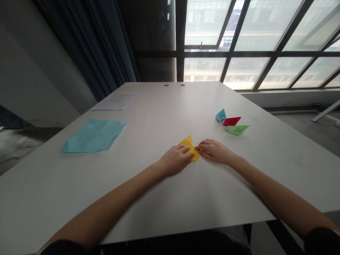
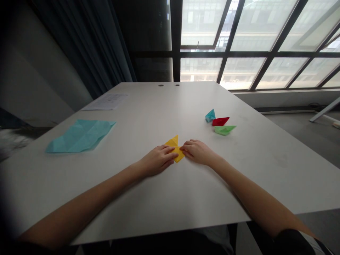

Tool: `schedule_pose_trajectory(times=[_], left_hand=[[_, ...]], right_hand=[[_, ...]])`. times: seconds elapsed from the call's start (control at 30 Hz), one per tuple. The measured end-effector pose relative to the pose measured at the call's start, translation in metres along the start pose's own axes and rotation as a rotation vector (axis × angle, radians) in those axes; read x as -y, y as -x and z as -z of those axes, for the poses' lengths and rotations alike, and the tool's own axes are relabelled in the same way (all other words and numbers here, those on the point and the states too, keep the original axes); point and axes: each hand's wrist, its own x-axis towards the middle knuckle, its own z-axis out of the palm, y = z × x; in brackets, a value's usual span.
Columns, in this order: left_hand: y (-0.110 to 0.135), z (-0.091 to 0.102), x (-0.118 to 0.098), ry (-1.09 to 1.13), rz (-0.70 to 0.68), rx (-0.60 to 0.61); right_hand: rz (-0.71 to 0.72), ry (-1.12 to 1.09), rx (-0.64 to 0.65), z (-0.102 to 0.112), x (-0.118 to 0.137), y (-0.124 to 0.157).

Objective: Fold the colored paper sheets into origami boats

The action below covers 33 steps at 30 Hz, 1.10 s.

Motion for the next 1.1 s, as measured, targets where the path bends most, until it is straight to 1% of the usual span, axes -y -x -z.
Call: schedule_pose_trajectory(times=[0.1,0.27,0.37,0.53,0.67,0.73,0.83,0.9,1.0,1.1], left_hand=[[0.000,-0.001,-0.003,0.008,0.038,0.009],[-0.001,-0.001,-0.005,0.007,0.083,0.043],[-0.001,0.000,-0.008,-0.010,0.139,0.073],[0.006,0.001,-0.014,-0.034,0.280,0.141],[0.010,-0.001,-0.015,-0.008,0.330,0.188],[0.010,-0.001,-0.013,0.010,0.324,0.207],[0.009,-0.002,-0.008,0.036,0.277,0.235],[0.008,-0.002,-0.006,0.056,0.228,0.244],[0.007,-0.002,-0.004,0.077,0.151,0.243],[0.006,-0.003,-0.005,0.080,0.118,0.237]], right_hand=[[-0.032,0.033,-0.016,-0.004,0.002,0.000],[-0.069,0.071,-0.004,-0.005,0.003,-0.001],[-0.116,0.088,0.025,-0.001,0.002,-0.001],[-0.215,0.090,0.110,0.011,-0.002,0.001],[-0.298,0.140,0.148,0.016,-0.004,0.002],[-0.304,0.175,0.113,0.014,-0.005,0.001],[-0.329,0.184,-0.022,0.003,-0.007,-0.004],[-0.369,0.171,-0.072,-0.005,-0.010,-0.008],[-0.436,0.167,-0.047,-0.015,-0.015,-0.009],[-0.459,0.143,-0.039,-0.017,-0.016,-0.009]])
